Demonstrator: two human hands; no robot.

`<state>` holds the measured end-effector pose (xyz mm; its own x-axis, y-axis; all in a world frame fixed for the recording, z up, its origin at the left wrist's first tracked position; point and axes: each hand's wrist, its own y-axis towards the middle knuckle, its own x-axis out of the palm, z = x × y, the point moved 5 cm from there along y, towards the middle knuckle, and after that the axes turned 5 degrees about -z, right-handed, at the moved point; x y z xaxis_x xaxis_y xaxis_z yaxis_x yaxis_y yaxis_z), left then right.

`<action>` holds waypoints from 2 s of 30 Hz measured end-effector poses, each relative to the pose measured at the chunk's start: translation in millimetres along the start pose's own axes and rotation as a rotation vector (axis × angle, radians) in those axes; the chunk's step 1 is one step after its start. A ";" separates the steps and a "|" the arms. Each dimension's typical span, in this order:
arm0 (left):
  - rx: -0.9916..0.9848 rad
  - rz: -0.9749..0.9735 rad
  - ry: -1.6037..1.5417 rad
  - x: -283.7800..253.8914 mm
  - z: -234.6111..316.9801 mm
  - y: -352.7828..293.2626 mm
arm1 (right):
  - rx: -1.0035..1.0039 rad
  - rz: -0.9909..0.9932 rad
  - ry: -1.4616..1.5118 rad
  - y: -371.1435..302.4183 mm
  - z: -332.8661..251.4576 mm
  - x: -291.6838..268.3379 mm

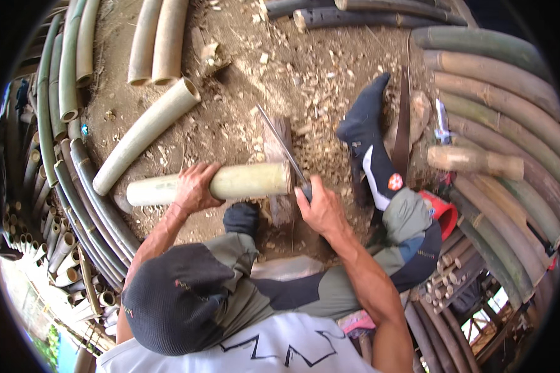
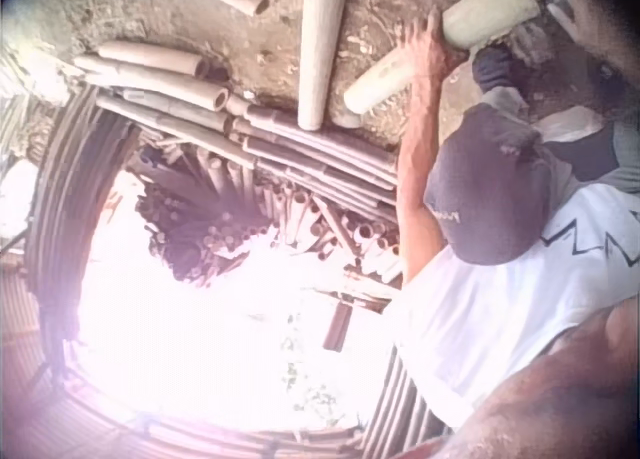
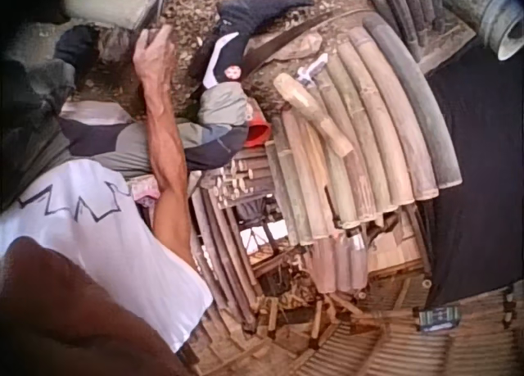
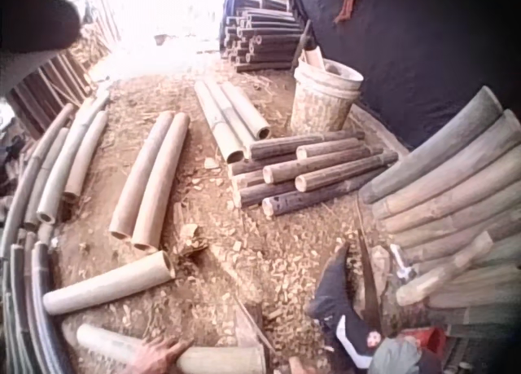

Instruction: The person sits on the ground and uses a knife to shave the outer layer off a piece of bamboo. They hold the bamboo with one hand and scrape the surface with the knife in the other, creating wood shavings. The person rotates the bamboo to work on different sides.

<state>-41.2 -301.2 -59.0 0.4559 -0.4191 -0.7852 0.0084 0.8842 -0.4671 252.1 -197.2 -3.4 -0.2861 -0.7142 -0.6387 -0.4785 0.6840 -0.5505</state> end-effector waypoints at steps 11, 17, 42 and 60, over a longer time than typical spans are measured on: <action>0.057 0.262 0.090 6.2 10.2 -11.9 | -0.093 0.032 0.110 5.7 0.4 -2.4; 0.031 0.264 0.084 -0.9 15.6 -14.2 | -0.284 0.301 0.132 -2.3 -33.4 -14.1; 0.039 -0.175 0.051 -14.6 -5.4 18.4 | -0.061 0.088 0.133 -4.2 -19.5 -14.3; 0.019 -0.172 -0.036 -7.1 -2.4 13.6 | -0.286 0.336 0.112 -8.4 -24.6 -8.0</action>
<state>-46.5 -286.8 -60.8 0.4775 -0.5571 -0.6794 0.1060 0.8041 -0.5849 238.0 -200.9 19.5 -0.5452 -0.4816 -0.6861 -0.5495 0.8235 -0.1414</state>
